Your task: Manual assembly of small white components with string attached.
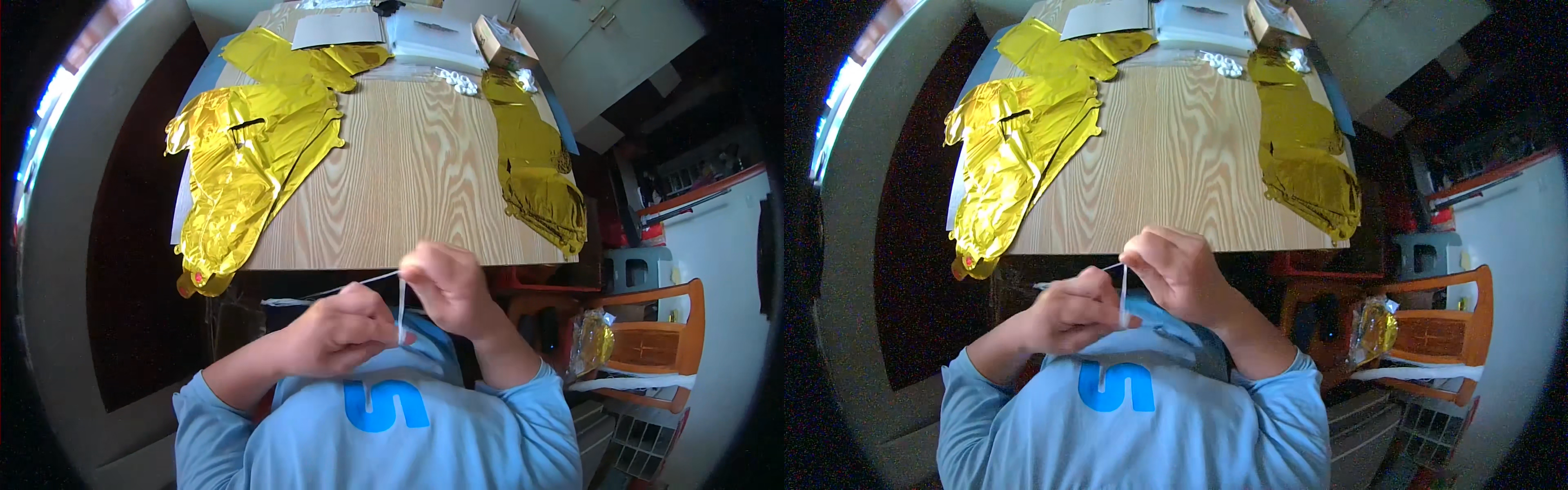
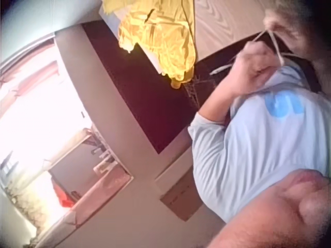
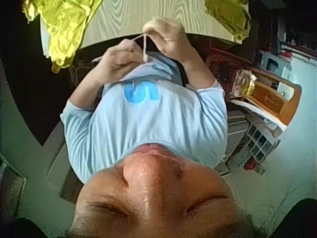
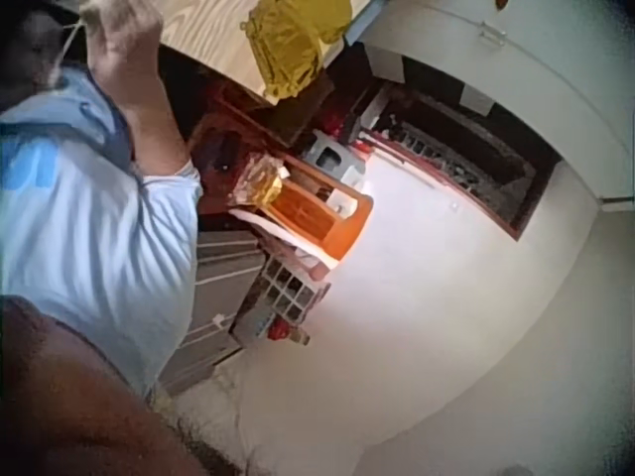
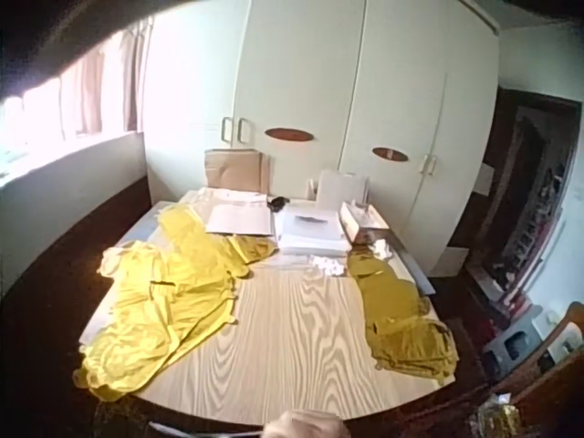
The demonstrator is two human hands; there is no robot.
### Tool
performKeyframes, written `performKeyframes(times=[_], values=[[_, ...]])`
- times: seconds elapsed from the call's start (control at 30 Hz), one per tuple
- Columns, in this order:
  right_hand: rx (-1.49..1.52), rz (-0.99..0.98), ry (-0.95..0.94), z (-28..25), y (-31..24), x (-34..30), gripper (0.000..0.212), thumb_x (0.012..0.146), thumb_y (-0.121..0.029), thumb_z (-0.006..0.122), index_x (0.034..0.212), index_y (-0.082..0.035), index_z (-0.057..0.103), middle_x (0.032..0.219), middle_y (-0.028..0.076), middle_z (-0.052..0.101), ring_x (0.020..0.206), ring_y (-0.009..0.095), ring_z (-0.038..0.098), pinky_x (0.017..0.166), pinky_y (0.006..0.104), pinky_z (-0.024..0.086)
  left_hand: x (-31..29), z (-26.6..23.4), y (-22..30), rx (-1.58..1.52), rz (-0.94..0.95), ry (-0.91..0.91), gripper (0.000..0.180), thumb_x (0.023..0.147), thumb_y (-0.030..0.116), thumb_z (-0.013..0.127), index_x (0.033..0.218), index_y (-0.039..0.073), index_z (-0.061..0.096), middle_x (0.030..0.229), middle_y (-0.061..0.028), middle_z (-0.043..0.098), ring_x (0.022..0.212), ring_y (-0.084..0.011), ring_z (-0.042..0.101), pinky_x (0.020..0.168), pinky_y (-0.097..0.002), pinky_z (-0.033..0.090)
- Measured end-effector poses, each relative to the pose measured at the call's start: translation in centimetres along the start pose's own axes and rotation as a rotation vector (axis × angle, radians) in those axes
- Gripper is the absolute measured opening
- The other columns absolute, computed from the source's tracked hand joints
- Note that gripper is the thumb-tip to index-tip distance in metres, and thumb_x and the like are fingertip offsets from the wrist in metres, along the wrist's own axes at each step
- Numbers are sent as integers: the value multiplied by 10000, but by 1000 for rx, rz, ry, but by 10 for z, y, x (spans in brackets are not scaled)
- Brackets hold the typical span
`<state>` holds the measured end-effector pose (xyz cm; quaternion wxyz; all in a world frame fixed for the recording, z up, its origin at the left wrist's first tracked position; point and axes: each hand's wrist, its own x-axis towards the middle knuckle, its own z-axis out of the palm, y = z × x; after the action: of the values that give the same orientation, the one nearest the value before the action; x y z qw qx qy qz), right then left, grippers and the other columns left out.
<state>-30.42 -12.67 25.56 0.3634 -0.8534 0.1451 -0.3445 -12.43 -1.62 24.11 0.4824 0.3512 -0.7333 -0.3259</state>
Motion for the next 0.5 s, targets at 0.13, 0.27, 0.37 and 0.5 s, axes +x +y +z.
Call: performKeyframes(times=[0.13,0.27,0.37,0.5], values=[[295,-103,-313,17,-13,-18,76,835,-59,614,780,-33,570,713,115,583,622,283,594,566,335,487,8,-24,-1,297,-170,150,250,729,-24,666,958,69,702,815,-76,624,772,-225,612,728,-344,480],[10,72,-74,-5,6,3,76,855,-110,610,835,-40,589,741,111,590,663,290,609,603,385,489,5,-9,-2,113,-12,-26,209,735,2,684,927,81,691,817,-73,610,755,-237,596,737,-355,447],[176,-179,-261,13,8,-9,89,874,-120,610,835,-46,579,742,127,580,671,306,602,586,386,478,15,-28,-1,161,-181,259,191,741,-19,696,906,75,686,812,-60,602,763,-228,595,741,-348,445],[309,-35,-157,-6,-2,3,97,886,-116,600,831,-38,585,754,143,577,683,313,598,615,378,483,14,-14,-10,69,-7,-85,221,764,-42,672,955,67,699,830,-63,626,730,-229,603,767,-343,448]])
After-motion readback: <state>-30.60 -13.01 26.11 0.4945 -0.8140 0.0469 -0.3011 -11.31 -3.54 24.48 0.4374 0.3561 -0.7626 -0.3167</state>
